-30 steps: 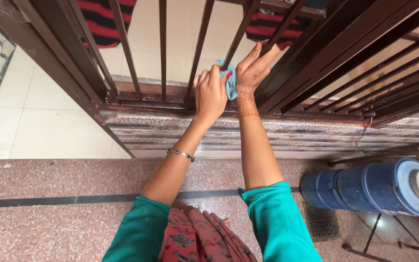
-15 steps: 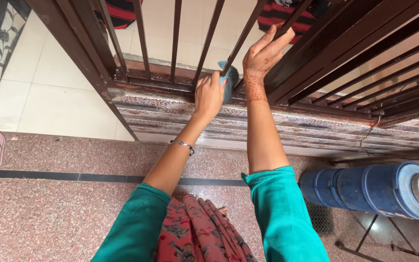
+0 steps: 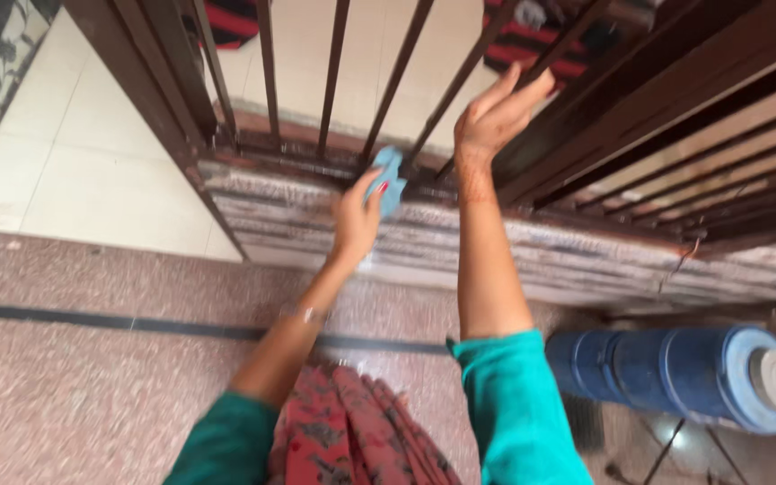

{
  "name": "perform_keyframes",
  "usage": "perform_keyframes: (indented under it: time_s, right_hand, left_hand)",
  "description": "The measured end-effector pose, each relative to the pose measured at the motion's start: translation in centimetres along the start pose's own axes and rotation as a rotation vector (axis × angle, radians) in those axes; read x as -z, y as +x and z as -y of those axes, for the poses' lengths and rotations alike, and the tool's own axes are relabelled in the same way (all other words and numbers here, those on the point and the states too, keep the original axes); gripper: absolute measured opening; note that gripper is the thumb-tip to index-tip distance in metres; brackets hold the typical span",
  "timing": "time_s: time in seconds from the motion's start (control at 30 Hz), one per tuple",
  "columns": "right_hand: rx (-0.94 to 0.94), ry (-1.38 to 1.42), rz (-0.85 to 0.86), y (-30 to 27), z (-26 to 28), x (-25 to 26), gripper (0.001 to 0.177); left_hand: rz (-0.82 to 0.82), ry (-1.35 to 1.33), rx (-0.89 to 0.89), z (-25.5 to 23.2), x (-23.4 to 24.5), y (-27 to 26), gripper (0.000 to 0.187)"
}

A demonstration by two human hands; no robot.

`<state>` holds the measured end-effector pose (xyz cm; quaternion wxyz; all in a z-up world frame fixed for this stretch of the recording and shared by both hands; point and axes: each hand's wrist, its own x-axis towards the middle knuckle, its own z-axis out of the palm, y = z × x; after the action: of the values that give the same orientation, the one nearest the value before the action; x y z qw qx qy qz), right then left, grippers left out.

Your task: The person wipes the horizontal bars of a brown metal railing using a blue cloth. They systematically clean the surface of the bars, moving from one section to the next while holding the cloth with both hands.

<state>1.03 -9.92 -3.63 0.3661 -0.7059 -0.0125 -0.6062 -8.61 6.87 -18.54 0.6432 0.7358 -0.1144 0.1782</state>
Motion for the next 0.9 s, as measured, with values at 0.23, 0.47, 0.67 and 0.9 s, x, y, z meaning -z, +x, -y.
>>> perform_keyframes:
  time_s: [0.23,0.47,0.67,0.9]
  right_hand:
    - [-0.086,-0.054,0.033,-0.5,0.7,0.3,0.018]
    - [-0.056,-0.036,0.025,-0.5,0.9,0.2,0.018]
    - [-0.064,-0.051,0.027,-0.5,0.9,0.3,0.019]
    - [-0.045,-0.024,0.026,-0.1,0.8,0.0,0.020]
  left_hand:
    - [-0.484,-0.118,-0.134,-10.5,2.8,4.1,0.040]
    - [-0.455,-0.013,-0.366,-17.1,-2.4,14.2,0.032]
    - [-0.297,-0.025,-0.279,-12.6,-2.6,14.0,0.020]
    - [-0.130,0.015,-0.184,-3.1,-1.5,8.8,0.021]
